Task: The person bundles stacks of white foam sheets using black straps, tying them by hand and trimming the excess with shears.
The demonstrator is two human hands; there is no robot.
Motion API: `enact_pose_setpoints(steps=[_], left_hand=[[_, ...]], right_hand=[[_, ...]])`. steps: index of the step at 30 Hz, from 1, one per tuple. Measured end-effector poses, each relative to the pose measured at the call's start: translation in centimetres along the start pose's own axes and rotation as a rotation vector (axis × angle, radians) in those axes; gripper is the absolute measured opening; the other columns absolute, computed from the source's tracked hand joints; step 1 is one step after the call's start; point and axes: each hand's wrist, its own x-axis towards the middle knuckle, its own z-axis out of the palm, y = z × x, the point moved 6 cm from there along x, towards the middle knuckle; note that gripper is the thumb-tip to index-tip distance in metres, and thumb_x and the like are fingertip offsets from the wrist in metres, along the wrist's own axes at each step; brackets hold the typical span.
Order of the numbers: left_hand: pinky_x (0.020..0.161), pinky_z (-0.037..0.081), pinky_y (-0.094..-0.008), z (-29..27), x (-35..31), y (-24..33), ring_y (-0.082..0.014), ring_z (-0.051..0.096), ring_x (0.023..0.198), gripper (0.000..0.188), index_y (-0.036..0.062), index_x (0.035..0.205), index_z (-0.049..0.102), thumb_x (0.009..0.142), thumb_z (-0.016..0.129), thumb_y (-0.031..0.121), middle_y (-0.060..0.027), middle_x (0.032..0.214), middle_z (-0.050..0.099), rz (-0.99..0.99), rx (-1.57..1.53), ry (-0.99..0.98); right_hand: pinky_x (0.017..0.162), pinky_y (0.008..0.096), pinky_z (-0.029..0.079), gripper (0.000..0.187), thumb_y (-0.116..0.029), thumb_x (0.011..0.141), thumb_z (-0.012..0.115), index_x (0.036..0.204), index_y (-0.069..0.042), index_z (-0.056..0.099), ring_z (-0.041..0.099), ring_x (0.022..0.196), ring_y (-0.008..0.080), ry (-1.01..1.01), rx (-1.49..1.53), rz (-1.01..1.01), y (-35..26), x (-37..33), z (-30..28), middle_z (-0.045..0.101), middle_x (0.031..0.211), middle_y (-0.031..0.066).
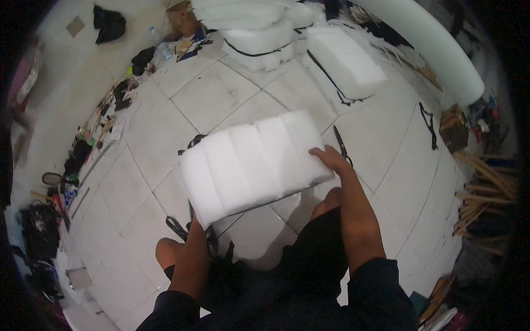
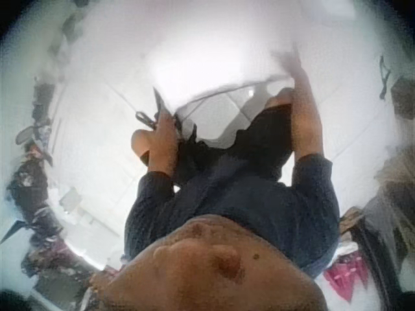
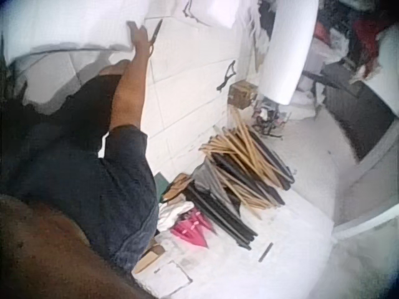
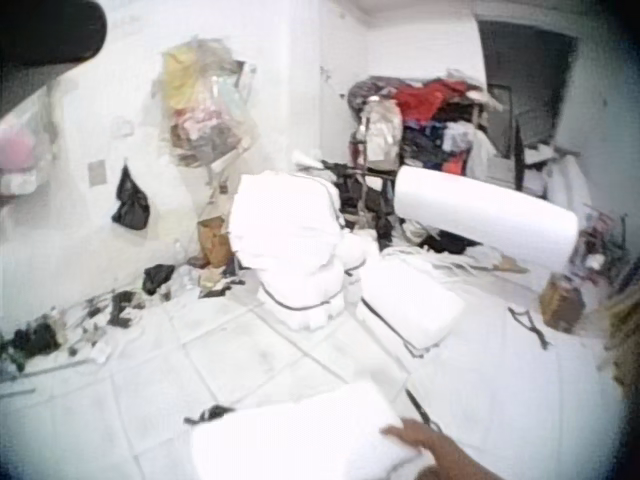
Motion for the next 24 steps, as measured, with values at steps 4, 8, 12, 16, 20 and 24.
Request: enact_pose_setpoints(steps=[4,8,12,16,20,24], left_hand=[[0.079,0.054,-0.0371,-1.5,0.3,-0.7,-0.0249,0.063,0.095,0.042,-0.0049,0.127,0.047,0.094,0.049,0.021,-0.0149,0.116,0.060,-0.012,0.009,0.028],[0.077,0.056,-0.0356,-1.0,0.3,-0.7,-0.0246,0.065,0.092,0.042,-0.0060,0.127,0.047,0.094,0.050,0.020,-0.0152,0.112,0.062,-0.038,-0.069,0.063],[0.077,0.056,-0.0373,1.5,0.4,-1.7,-0.0266,0.066,0.088,0.042,-0.0058,0.126,0.047,0.094,0.048,0.021,-0.0166,0.110,0.062,-0.155,-0.091,0.175],[0.078,0.056,-0.0362,-0.5,0.3,-1.8,-0.0261,0.065,0.092,0.041,-0.0044,0.127,0.048,0.095,0.045,0.022,-0.0164,0.111,0.062,-0.185,-0.059,0.326],[0.081,0.054,-0.0333,-3.3,2.7,-2.8,-0.0247,0.063,0.097,0.038,-0.0042,0.127,0.047,0.097,0.041,0.019,-0.0154,0.114,0.061,0.156,0.464,0.136],[0.081,0.053,-0.0318,2.8,1.3,-1.1,-0.0235,0.062,0.097,0.036,-0.0055,0.124,0.048,0.098,0.039,0.018,-0.0146,0.113,0.060,-0.059,0.175,0.272]], right_hand=[[0.097,0.0411,0.039,0.073,-0.033,0.076,0.070,0.133,0.004,0.043,0.051,0.116,0.0350,0.552,-0.434,-0.250,-4.8,-2.3,0.4,0.054,0.125,0.0216],[0.108,0.0470,0.025,0.075,-0.029,0.074,0.075,0.135,-0.003,0.040,0.036,0.129,0.0373,0.467,-0.382,-0.892,-20.0,-7.1,11.3,0.038,0.140,0.0198],[0.113,0.0541,0.006,0.083,-0.067,0.085,0.042,0.145,-0.012,0.029,0.010,0.141,0.0379,0.173,-0.735,-0.767,-18.9,-4.4,20.4,0.018,0.152,0.0179],[0.112,0.0565,0.003,0.080,-0.069,0.086,0.037,0.145,-0.015,0.029,0.009,0.142,0.0371,0.143,-0.828,-0.617,-21.2,-4.9,22.0,0.018,0.153,0.0163],[0.111,0.0579,0.001,0.081,-0.071,0.085,0.036,0.146,-0.018,0.028,0.009,0.142,0.0374,0.052,-0.727,-1.061,-26.6,-8.3,26.8,0.017,0.153,0.0167],[0.111,0.0591,0.006,0.077,-0.065,0.085,0.044,0.144,-0.015,0.034,0.016,0.140,0.0378,0.072,-0.674,-1.035,-22.9,-6.4,27.6,0.023,0.150,0.0175]])
